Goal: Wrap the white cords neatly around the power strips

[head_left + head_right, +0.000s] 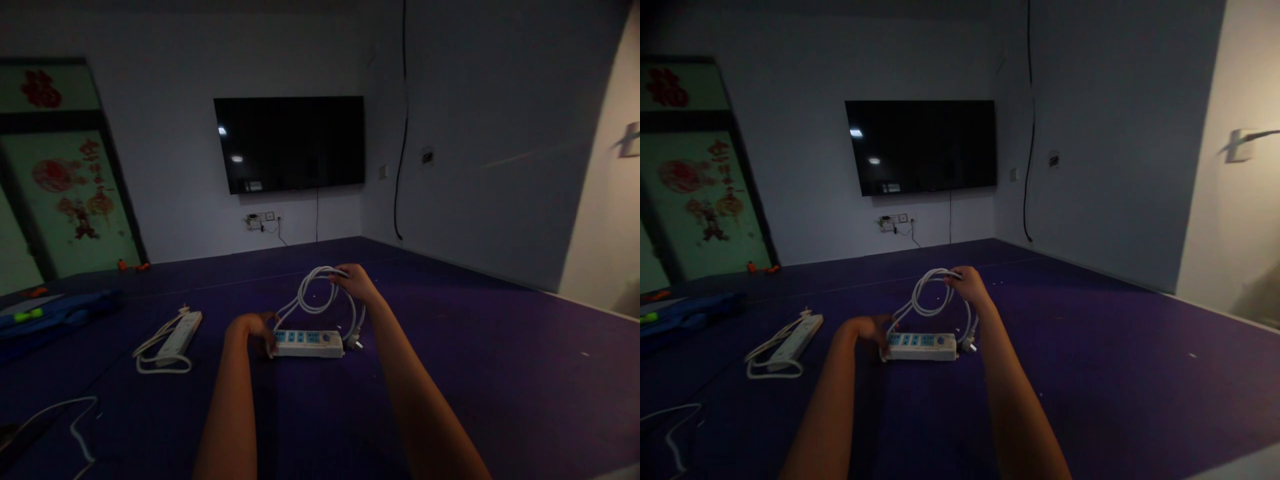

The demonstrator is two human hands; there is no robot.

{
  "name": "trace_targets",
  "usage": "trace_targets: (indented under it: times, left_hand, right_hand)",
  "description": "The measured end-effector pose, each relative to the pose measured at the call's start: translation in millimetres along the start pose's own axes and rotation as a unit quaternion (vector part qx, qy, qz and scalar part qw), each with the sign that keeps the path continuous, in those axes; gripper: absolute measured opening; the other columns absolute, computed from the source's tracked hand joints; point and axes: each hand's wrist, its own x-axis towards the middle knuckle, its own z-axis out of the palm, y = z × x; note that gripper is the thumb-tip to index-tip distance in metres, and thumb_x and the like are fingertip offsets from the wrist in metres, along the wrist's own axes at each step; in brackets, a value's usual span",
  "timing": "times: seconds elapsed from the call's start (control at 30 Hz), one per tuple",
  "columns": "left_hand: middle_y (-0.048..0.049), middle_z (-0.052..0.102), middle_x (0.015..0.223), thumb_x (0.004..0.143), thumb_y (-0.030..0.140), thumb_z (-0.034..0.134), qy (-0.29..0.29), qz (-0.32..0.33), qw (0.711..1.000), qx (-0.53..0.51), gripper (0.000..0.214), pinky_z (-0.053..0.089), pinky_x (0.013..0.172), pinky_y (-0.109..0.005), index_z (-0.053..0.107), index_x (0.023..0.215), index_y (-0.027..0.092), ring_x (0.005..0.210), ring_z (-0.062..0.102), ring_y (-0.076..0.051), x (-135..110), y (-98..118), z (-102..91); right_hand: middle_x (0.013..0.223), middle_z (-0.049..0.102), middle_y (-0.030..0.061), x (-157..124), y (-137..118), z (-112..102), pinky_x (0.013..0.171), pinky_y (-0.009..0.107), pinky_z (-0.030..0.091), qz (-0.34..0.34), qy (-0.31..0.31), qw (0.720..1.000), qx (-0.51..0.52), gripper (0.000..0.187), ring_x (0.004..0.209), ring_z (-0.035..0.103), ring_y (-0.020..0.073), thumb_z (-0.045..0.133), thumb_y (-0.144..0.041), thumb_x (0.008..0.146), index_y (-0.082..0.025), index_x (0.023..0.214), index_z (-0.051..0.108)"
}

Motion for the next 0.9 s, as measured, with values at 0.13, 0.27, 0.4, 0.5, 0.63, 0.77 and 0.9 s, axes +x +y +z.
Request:
trace_targets:
  times: [0.13, 0.27, 0.4, 0.5, 0.63, 0.77, 0.9]
  left_hand:
    - [0.0068, 0.061, 0.061, 0.041, 0.001, 0.065, 0.019, 0.045, 0.998, -0.043, 0.08, 0.049, 0.056, -0.029, 0.046, 0.116, 0.022, 0.058, 0.064, -0.02, -3, 1, -5.3]
    - [0.0055, 0.063, 0.068, 0.043, 0.0, 0.062, 0.047, 0.095, 0.992, -0.071, 0.073, 0.047, 0.061, -0.025, 0.047, 0.112, 0.02, 0.068, 0.064, -0.017, -9, 3, -16.1]
    - [0.0025, 0.066, 0.076, 0.043, 0.001, 0.06, 0.051, 0.115, 0.989, -0.075, 0.067, 0.047, 0.063, -0.024, 0.049, 0.107, 0.018, 0.075, 0.063, -0.017, -8, 2, -19.4]
    - [0.0033, 0.065, 0.074, 0.042, 0.0, 0.059, 0.056, 0.108, 0.99, -0.068, 0.066, 0.046, 0.061, -0.024, 0.05, 0.105, 0.019, 0.073, 0.063, -0.017, -3, -2, -17.1]
    - [0.0057, 0.062, 0.067, 0.041, -0.002, 0.055, 0.061, 0.087, 0.993, -0.051, 0.06, 0.045, 0.059, -0.024, 0.052, 0.097, 0.02, 0.068, 0.061, -0.016, 3, -6, -12.8]
    - [0.0067, 0.061, 0.066, 0.041, -0.003, 0.057, 0.06, 0.06, 0.996, -0.032, 0.052, 0.046, 0.06, -0.024, 0.054, 0.087, 0.021, 0.067, 0.062, -0.016, 4, -8, -9.8]
    - [0.007, 0.06, 0.057, 0.045, -0.001, 0.055, 0.063, 0.026, 0.998, -0.015, 0.045, 0.047, 0.059, -0.027, 0.055, 0.084, 0.022, 0.059, 0.061, -0.016, 3, -10, -6.8]
  right_hand:
    - [0.053, 0.056, -0.0004, 1, 4, -2, 0.05, 0.022, 0.03, 0.006, 0.007, 1.0, 0.002, 0.026, 0.051, 0.045, 0.0107, 0.062, -0.038, 0.065, -0.013, 0.065, 0.067]
    - [0.052, 0.055, -0.001, 1, 4, -2, 0.049, 0.022, 0.03, 0.013, 0.016, 1.0, 0.022, 0.028, 0.051, 0.044, 0.0107, 0.061, -0.041, 0.066, -0.013, 0.065, 0.067]
    - [0.053, 0.055, -0.0009, 1, 3, -1, 0.049, 0.022, 0.031, 0.013, 0.02, 0.999, 0.031, 0.029, 0.051, 0.045, 0.0108, 0.061, -0.041, 0.065, -0.013, 0.066, 0.067]
    - [0.053, 0.056, -0.0011, 1, 1, 0, 0.05, 0.022, 0.031, 0.008, 0.014, 0.999, 0.028, 0.028, 0.051, 0.045, 0.0106, 0.061, -0.04, 0.065, -0.013, 0.065, 0.067]
    - [0.053, 0.056, -0.0015, 0, -4, 1, 0.051, 0.022, 0.03, -0.006, -0.01, 1.0, 0.011, 0.026, 0.052, 0.045, 0.0103, 0.061, -0.038, 0.065, -0.013, 0.064, 0.066]
    - [0.052, 0.054, -0.0021, 0, -10, 3, 0.049, 0.022, 0.029, -0.012, -0.045, 0.999, -0.01, 0.026, 0.051, 0.044, 0.01, 0.061, -0.038, 0.066, -0.013, 0.065, 0.066]
    - [0.052, 0.053, -0.0025, 0, -14, 6, 0.05, 0.022, 0.03, -0.016, -0.057, 0.998, -0.021, 0.024, 0.051, 0.044, 0.0099, 0.061, -0.037, 0.066, -0.013, 0.064, 0.065]
